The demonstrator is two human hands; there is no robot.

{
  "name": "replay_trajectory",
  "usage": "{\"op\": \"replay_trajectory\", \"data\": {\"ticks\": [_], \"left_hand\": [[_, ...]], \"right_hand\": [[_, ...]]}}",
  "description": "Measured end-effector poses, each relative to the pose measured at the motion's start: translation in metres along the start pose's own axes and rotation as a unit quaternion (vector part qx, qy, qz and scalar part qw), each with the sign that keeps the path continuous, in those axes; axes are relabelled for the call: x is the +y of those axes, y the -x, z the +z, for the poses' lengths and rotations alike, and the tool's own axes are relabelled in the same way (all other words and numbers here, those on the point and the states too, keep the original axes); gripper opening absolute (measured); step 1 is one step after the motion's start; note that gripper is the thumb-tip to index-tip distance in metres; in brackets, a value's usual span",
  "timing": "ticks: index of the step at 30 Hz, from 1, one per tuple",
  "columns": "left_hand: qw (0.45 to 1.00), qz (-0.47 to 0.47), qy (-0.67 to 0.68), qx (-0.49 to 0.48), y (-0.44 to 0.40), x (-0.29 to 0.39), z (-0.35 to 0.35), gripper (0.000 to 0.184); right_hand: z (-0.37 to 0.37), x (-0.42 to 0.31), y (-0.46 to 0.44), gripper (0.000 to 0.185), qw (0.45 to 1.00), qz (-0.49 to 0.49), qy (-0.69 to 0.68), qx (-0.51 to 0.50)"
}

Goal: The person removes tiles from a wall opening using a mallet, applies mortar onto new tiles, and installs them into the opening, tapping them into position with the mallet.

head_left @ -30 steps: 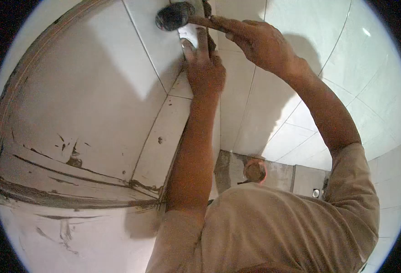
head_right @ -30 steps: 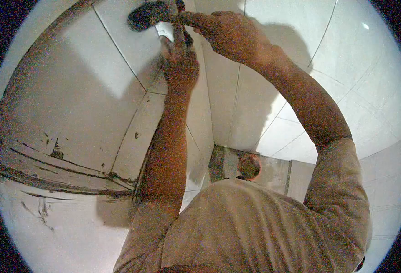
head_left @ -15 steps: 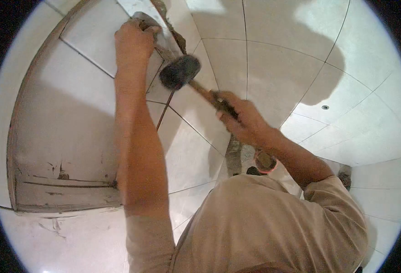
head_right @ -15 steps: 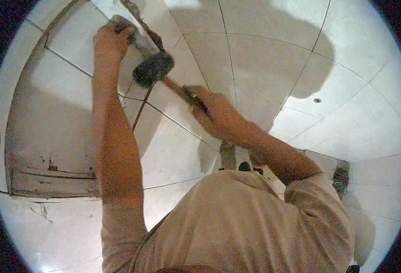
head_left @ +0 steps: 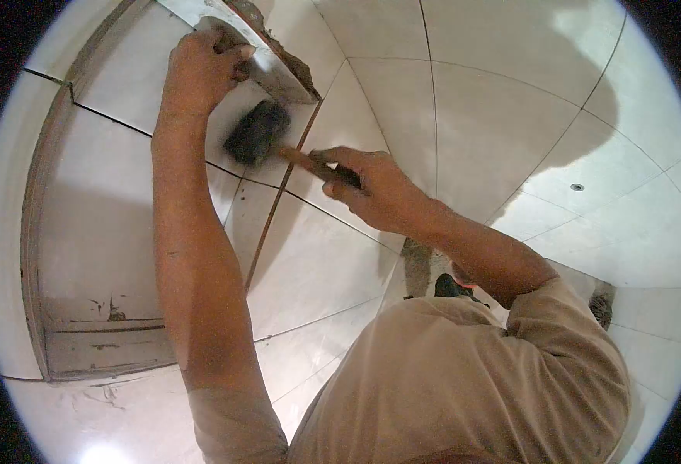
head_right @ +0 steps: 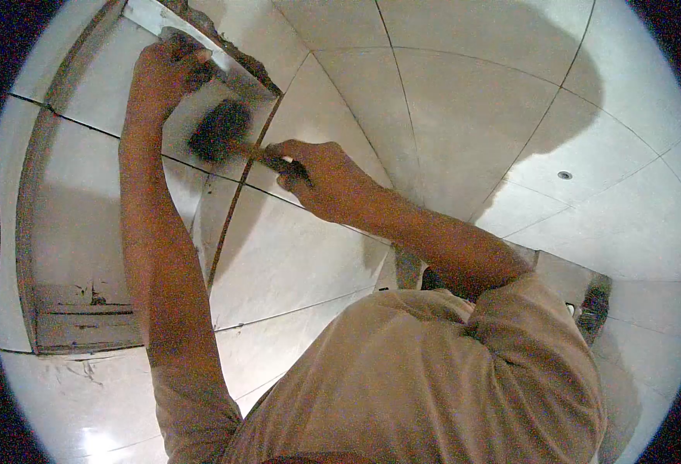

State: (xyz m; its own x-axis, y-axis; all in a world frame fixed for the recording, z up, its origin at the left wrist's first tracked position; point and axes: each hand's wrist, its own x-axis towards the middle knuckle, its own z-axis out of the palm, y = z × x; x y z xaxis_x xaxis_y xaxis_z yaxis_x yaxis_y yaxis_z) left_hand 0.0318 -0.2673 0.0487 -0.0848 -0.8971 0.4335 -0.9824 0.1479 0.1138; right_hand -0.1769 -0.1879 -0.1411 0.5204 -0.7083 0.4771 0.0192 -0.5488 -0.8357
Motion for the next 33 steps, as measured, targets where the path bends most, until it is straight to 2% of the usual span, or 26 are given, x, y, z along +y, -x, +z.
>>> {"op": "replay_trajectory", "data": {"ticks": [2, 6, 8, 9, 11, 15, 17, 18, 19, 20, 21, 22, 23, 24, 25, 26, 27, 28, 30, 32, 33], "left_hand": [[0.998, 0.043, -0.015, 0.037, 0.001, 0.003, 0.001, 0.025], [1.0, -0.004, 0.011, 0.012, 0.002, 0.003, 0.003, 0.025], [0.971, 0.157, -0.159, 0.087, -0.008, -0.019, 0.01, 0.025], [0.968, 0.159, -0.169, 0.093, -0.004, -0.011, 0.003, 0.025], [0.998, 0.007, 0.028, 0.05, 0.012, 0.01, 0.001, 0.024], [0.997, -0.036, 0.021, 0.067, 0.029, 0.016, 0.003, 0.023], [0.947, -0.061, 0.29, 0.125, 0.04, 0.016, 0.007, 0.029], [0.892, -0.082, 0.424, 0.129, 0.047, 0.023, 0.006, 0.036], [0.894, -0.084, 0.421, 0.132, 0.052, 0.026, 0.004, 0.036], [0.848, -0.095, 0.5, 0.148, 0.057, 0.028, 0.003, 0.035], [0.795, -0.103, 0.576, 0.163, 0.06, 0.029, 0.004, 0.035], [0.795, -0.102, 0.574, 0.167, 0.063, 0.029, 0.007, 0.035], [0.768, -0.1, 0.613, 0.155, 0.068, 0.027, 0.012, 0.036], [0.739, -0.098, 0.65, 0.146, 0.072, 0.024, 0.02, 0.037], [0.739, -0.097, 0.649, 0.152, 0.074, 0.012, 0.037, 0.037], [0.86, -0.071, 0.467, 0.194, 0.073, -0.003, 0.06, 0.04], [0.937, -0.043, 0.261, 0.226, 0.069, 0.001, 0.066, 0.042], [0.937, -0.046, 0.259, 0.23, 0.066, 0.008, 0.075, 0.042], [0.884, -0.055, 0.328, 0.33, 0.055, 0.047, 0.084, 0.048], [0.877, -0.061, 0.341, 0.333, 0.045, 0.052, 0.089, 0.049], [0.872, -0.062, 0.352, 0.335, 0.042, 0.054, 0.091, 0.049]], "right_hand": [[0.0, -0.008, 0.002, 0.042, 0.996, 0.075, -0.007, 0.048], [0.0, 0.001, 0.006, 0.042, 0.999, 0.032, -0.039, -0.001], [-0.003, -0.006, 0.003, 0.043, 0.991, 0.126, -0.01, 0.032], [-0.003, -0.009, 0.002, 0.043, 0.993, 0.115, -0.014, 0.034], [-0.002, -0.011, 0.005, 0.043, 0.995, 0.093, -0.039, 0.001], [-0.004, -0.006, 0.015, 0.043, 0.998, -0.017, -0.042, 0.047], [-0.013, -0.011, 0.016, 0.044, 0.995, -0.048, -0.066, 0.064], [-0.018, -0.009, 0.011, 0.044, 0.994, -0.056, -0.069, 0.063], [-0.024, -0.007, 0.005, 0.045, 0.991, -0.108, -0.048, 0.057], [-0.029, -0.006, 0.002, 0.045, 0.985, -0.16, -0.026, 0.051], [-0.036, -0.01, 0.003, 0.045, 0.985, -0.164, -0.028, 0.048], [-0.045, -0.016, 0.002, 0.044, 0.99, -0.12, -0.065, 0.016], [-0.053, -0.023, 0.001, 0.043, 0.992, -0.076, -0.101, -0.016], [-0.06, -0.031, -0.002, 0.043, 0.991, -0.081, -0.1, -0.02], [-0.066, -0.039, -0.009, 0.04, 0.99, -0.066, -0.122, -0.019], [-0.07, -0.044, -0.018, 0.039, 0.989, -0.059, -0.133, -0.021], [-0.073, -0.048, -0.027, 0.037, 0.988, -0.053, -0.144, -0.022], [-0.074, -0.052, -0.04, 0.036, 0.99, -0.078, -0.117, -0.021], [-0.07, -0.056, -0.065, 0.036, 0.99, -0.105, -0.092, -0.023], [-0.06, -0.057, -0.085, 0.034, 0.96, -0.258, -0.09, 0.064], [-0.061, -0.059, -0.088, 0.034, 0.959, -0.259, -0.091, 0.062]]}}
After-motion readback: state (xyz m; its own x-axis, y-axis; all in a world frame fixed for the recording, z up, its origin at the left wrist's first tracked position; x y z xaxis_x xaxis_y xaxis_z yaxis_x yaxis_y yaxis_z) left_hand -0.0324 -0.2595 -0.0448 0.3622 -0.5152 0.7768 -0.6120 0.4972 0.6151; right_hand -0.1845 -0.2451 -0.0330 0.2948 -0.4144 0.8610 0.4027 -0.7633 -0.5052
